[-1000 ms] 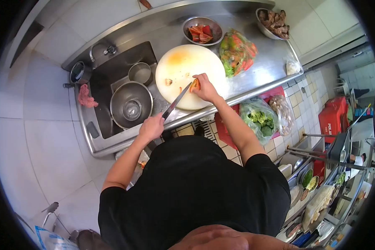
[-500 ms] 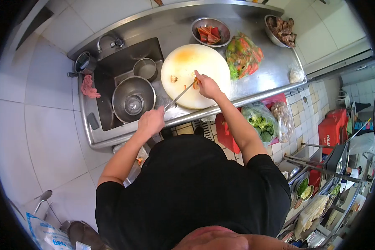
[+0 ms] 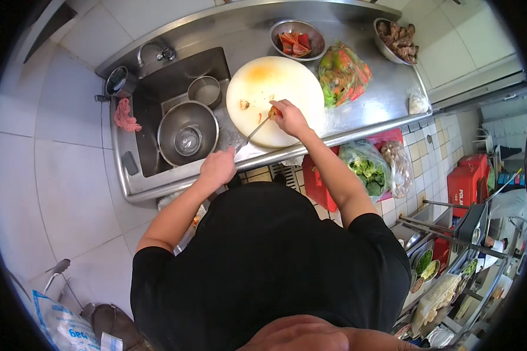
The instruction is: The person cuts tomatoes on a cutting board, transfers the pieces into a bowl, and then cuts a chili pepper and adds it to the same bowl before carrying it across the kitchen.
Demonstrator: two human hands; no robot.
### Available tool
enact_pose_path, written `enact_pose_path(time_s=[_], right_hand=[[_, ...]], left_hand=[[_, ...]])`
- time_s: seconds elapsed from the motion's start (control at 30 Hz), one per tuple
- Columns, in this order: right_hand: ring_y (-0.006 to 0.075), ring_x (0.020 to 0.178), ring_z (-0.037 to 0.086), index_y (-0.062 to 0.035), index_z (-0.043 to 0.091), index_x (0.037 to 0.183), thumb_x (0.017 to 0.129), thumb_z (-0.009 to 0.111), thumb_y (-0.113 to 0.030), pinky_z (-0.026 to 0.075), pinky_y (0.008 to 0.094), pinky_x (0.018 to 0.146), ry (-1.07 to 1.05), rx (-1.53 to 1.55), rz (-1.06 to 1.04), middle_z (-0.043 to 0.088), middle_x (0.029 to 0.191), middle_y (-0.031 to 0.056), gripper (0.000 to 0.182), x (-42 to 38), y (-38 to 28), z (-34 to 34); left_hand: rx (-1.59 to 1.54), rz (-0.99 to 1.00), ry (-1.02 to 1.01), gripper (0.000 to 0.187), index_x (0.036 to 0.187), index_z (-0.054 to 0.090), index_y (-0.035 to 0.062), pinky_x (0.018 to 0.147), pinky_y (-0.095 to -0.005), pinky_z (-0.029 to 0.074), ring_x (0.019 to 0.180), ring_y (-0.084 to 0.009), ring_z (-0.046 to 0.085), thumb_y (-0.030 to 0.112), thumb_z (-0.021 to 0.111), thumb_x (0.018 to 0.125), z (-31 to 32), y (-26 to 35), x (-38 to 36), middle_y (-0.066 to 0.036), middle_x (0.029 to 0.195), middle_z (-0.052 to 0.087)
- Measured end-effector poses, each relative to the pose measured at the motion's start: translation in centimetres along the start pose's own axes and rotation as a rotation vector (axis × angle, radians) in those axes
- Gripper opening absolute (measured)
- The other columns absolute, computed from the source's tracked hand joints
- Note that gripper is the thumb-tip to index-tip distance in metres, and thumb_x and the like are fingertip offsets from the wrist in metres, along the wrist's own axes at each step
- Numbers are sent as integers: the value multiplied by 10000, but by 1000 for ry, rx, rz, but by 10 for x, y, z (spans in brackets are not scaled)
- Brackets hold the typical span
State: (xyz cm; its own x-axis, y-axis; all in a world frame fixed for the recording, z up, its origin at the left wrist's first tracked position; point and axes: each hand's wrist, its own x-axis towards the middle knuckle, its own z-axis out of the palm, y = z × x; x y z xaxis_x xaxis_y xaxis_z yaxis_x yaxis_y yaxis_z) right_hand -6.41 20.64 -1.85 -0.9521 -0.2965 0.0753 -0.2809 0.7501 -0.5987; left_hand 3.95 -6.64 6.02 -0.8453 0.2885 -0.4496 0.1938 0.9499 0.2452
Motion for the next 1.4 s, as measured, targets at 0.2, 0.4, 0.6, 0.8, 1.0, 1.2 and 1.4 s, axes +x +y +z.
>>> enact_pose_path(time_s=[0.2,0.4,0.6,0.8,1.0,1.2,1.4], right_hand=[[385,1015,657,-76,655,1310,892,615,-101,543,443,910,81,95,-16,683,1120,186,421,-6,13,2],[363,997,682,-51,750,1155,918,663,-142,545,406,913,-9,219,101,727,1098,195,269,-3,11,-20],[290,881,715,-24,737,1149,919,713,-162,561,373,818,10,235,131,725,1088,183,270,-4,19,-13],[332,932,699,-18,726,1140,908,726,-143,552,383,835,-23,344,226,705,1083,198,264,-6,16,-11],[215,829,698,-26,719,1170,936,724,-142,554,337,781,18,269,161,718,1073,152,262,-6,23,-3],[313,935,703,-15,721,1146,912,735,-151,546,381,844,39,330,174,706,1099,192,270,-6,24,-4],[306,923,702,-17,723,1149,924,727,-149,545,371,839,8,378,245,706,1120,187,261,-9,19,-5]], left_hand=[[-126,-80,-118,262,1150,612,-1,904,-551,529,1036,-454,682,145,500,963,8,2,8,-295,1060,700],[-180,-103,-135,291,1177,623,24,926,-550,513,1076,-443,664,219,491,1005,-7,0,1,-262,1122,696],[-283,-37,-85,256,1080,593,-8,896,-573,493,1012,-483,646,224,501,1025,-4,-2,-11,-297,1023,679],[-263,-61,-86,245,1092,581,2,874,-576,500,986,-478,657,222,506,1017,-8,2,-17,-286,997,688],[-210,-87,-53,241,1107,581,19,861,-579,512,973,-463,670,226,501,1014,-8,11,-26,-277,985,694],[-178,-53,-63,245,1123,587,21,861,-579,516,973,-463,671,221,495,1017,-20,10,-23,-274,982,696],[-225,-57,-63,246,1112,598,18,875,-582,506,978,-466,667,221,494,1018,-20,9,-26,-280,990,693]])
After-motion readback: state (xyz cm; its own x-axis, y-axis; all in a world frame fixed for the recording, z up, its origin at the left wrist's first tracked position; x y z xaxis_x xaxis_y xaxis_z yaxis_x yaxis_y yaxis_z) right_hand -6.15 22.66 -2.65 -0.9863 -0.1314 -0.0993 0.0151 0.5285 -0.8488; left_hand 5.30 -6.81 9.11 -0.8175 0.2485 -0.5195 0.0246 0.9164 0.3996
